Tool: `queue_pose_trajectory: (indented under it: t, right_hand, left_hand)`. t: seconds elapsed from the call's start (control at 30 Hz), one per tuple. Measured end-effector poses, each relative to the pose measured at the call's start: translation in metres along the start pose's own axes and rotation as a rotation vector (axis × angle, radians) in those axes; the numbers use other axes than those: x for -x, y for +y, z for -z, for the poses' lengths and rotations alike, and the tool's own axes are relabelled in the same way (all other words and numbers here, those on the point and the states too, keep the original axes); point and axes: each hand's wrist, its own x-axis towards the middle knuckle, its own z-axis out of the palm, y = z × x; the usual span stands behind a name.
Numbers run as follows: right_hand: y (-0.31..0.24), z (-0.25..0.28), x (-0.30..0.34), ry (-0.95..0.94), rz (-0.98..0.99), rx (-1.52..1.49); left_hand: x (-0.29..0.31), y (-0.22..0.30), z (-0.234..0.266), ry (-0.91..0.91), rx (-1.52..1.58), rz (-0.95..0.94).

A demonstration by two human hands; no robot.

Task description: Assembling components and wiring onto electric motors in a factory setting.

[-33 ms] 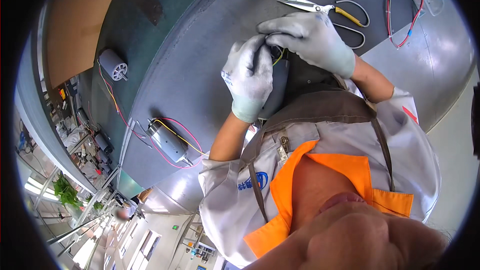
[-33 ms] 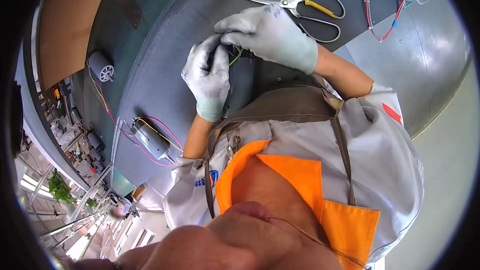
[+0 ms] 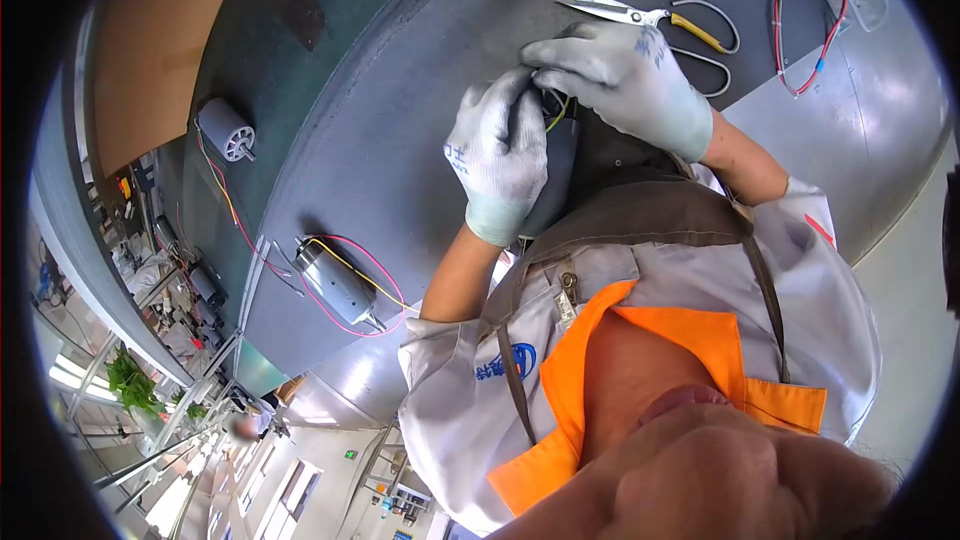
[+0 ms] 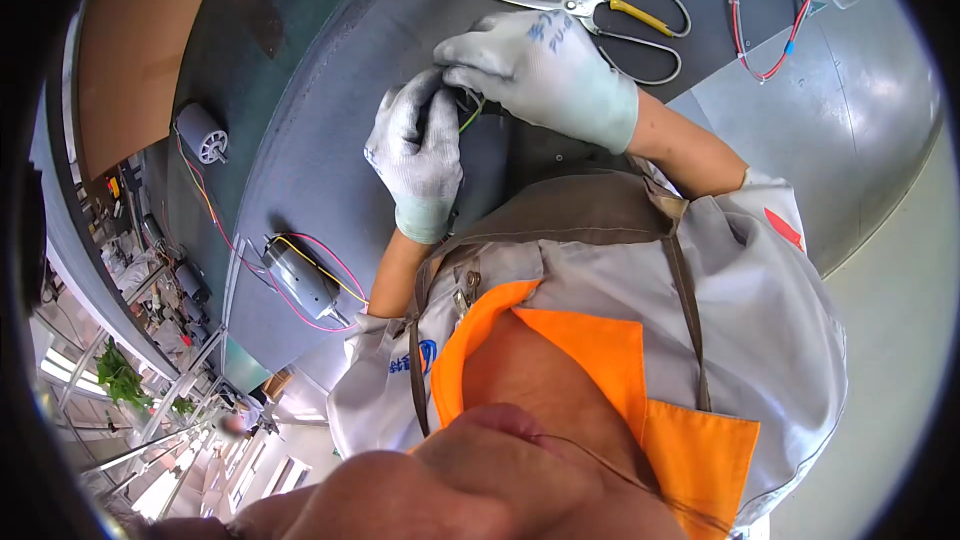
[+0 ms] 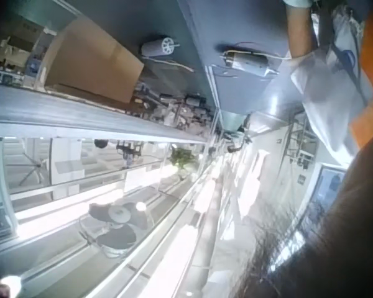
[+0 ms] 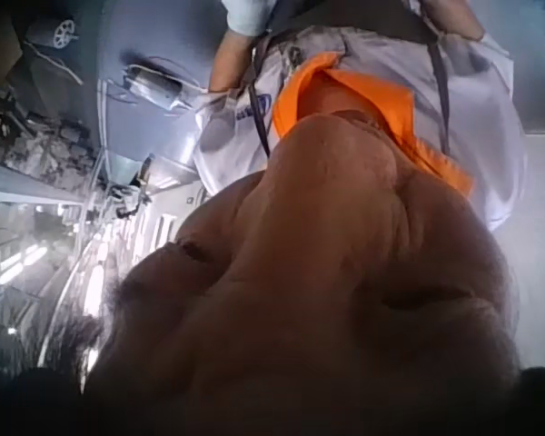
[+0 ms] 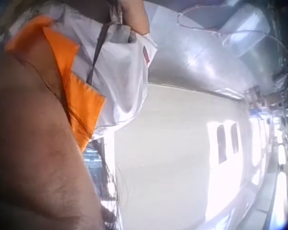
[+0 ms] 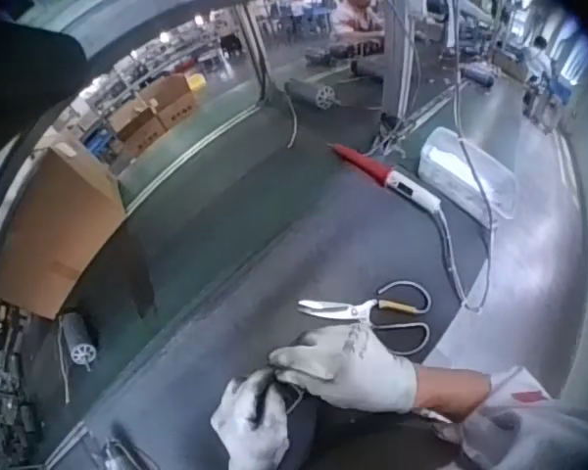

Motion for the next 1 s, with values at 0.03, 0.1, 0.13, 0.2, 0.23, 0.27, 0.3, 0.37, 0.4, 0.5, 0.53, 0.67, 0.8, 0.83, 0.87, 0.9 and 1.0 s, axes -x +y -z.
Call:
queue_pose_trajectory:
  t: [0.03, 0.1, 0.13, 0.2, 0.23, 0.27, 0.3, 0.37, 0.4, 0.5, 0.53, 0.67, 0.8, 0.83, 0.87, 0.9, 1.0]
  right_hand:
    - [-0.007, 0.007, 0.000, -0.033, -0.017, 0.110]
    - [0.002, 0.006, 0.003, -0.016, 0.000, 0.050]
    - [0.009, 0.008, 0.004, 0.002, 0.017, -0.012]
    - [0.024, 0.010, 0.008, -0.031, -0.221, -0.270]
    - [0.035, 0.005, 0.011, -0.001, -0.290, -0.326]
    - [0.048, 0.000, 0.011, 0.114, -0.218, -0.194]
    - [0.056, 0.005, 0.006, -0.001, -0.358, -0.042]
    - [0.052, -0.002, -0.010, 0.080, -0.397, -0.120]
    - [0.058, -0.006, -0.014, 0.088, -0.398, -0.115]
    - [0.068, -0.019, -0.021, 0.069, -0.088, 0.181]
    - [0.064, -0.021, -0.020, 0.057, -0.204, 0.081]
    - [0.046, -0.015, -0.021, 0.092, -0.469, -0.652]
    - [0.006, -0.002, -0.011, -0.148, -0.505, -1.028]
    - [0.003, 0.009, -0.002, -0.226, -0.467, -0.943]
    - [0.001, 0.011, 0.015, -0.211, -0.472, -0.934]
    - [0.007, 0.009, 0.029, -0.108, -0.319, -0.875]
    - [0.009, 0.022, 0.018, -0.082, -0.330, -0.831]
  left_hand:
    - [0.002, 0.000, 0.001, 0.000, -0.002, 0.001]
    - [0.006, -0.001, 0.000, 0.054, -0.030, 0.100]
    - [0.008, 0.001, 0.000, 0.057, -0.029, 0.099]
    - [0.014, 0.005, 0.000, 0.069, 0.048, 0.304]
    - [0.016, 0.005, 0.000, 0.070, 0.050, 0.301]
    - [0.018, 0.003, 0.000, 0.092, 0.068, 0.308]
    - [0.022, 0.001, -0.001, 0.116, 0.086, 0.319]
    - [0.024, -0.006, -0.004, 0.130, 0.081, 0.252]
    - [0.023, -0.008, -0.004, 0.140, 0.079, 0.178]
    - [0.017, -0.008, 0.003, 0.061, -0.093, -0.041]
    - [0.012, -0.004, 0.003, 0.043, -0.135, -0.117]
    - [0.005, -0.009, 0.005, -0.053, -0.250, -0.119]
    - [-0.005, -0.020, 0.020, -0.328, -0.419, -0.399]
    - [-0.010, -0.022, 0.025, -0.326, -0.414, -0.405]
    - [-0.013, -0.020, 0.031, -0.447, -0.521, -0.527]
    - [-0.019, -0.018, 0.032, -0.551, -0.639, -0.641]
    - [-0.015, -0.017, 0.027, -0.570, -0.573, -0.708]
